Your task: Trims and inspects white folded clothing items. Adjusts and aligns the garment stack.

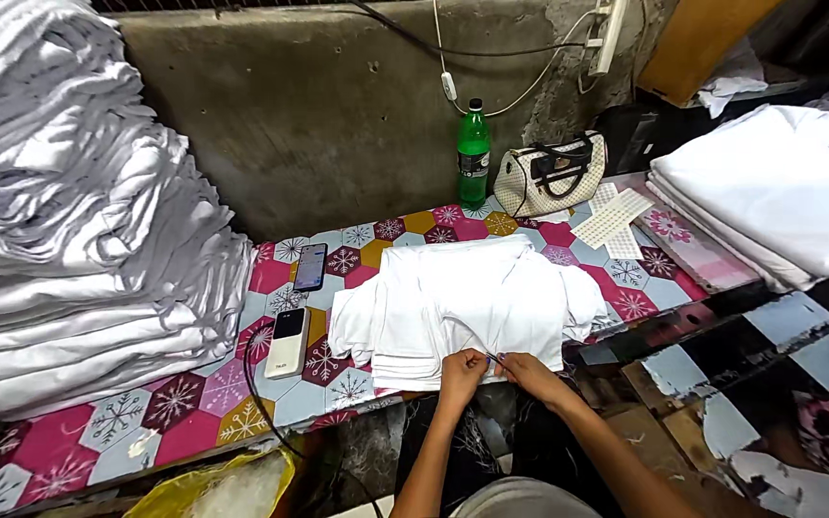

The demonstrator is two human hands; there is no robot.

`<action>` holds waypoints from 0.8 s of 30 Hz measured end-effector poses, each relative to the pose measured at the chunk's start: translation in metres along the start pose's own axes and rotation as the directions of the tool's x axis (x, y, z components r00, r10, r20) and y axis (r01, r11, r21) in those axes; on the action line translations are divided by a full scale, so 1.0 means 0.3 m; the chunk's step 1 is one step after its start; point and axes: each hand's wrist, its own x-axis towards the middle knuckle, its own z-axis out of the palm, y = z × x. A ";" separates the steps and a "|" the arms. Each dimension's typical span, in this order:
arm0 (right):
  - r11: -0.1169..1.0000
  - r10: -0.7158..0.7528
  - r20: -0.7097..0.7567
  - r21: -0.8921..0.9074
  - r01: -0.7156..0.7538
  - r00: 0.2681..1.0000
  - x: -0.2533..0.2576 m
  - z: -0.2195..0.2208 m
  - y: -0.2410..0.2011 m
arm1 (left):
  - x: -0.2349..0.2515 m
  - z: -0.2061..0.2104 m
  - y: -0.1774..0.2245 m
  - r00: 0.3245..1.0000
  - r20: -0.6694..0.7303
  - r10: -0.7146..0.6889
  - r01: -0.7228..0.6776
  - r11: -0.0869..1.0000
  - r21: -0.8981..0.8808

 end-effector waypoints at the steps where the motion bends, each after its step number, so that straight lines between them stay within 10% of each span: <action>1: 1.000 0.002 -0.008 -0.010 -0.002 1.000 0.008 0.001 -0.002 | 0.000 0.002 -0.001 1.000 -0.005 0.004 -0.004 1.000 -0.002; 11: 0.947 -0.108 -0.218 -0.319 0.033 0.970 -0.026 0.049 0.007 | -0.020 -0.075 0.042 0.973 0.099 -0.207 0.148 0.896 0.419; 24: 0.904 -0.375 -0.514 -0.386 0.183 0.771 0.122 0.113 0.170 | 0.105 0.027 0.037 0.987 0.149 -0.061 0.074 0.994 -0.082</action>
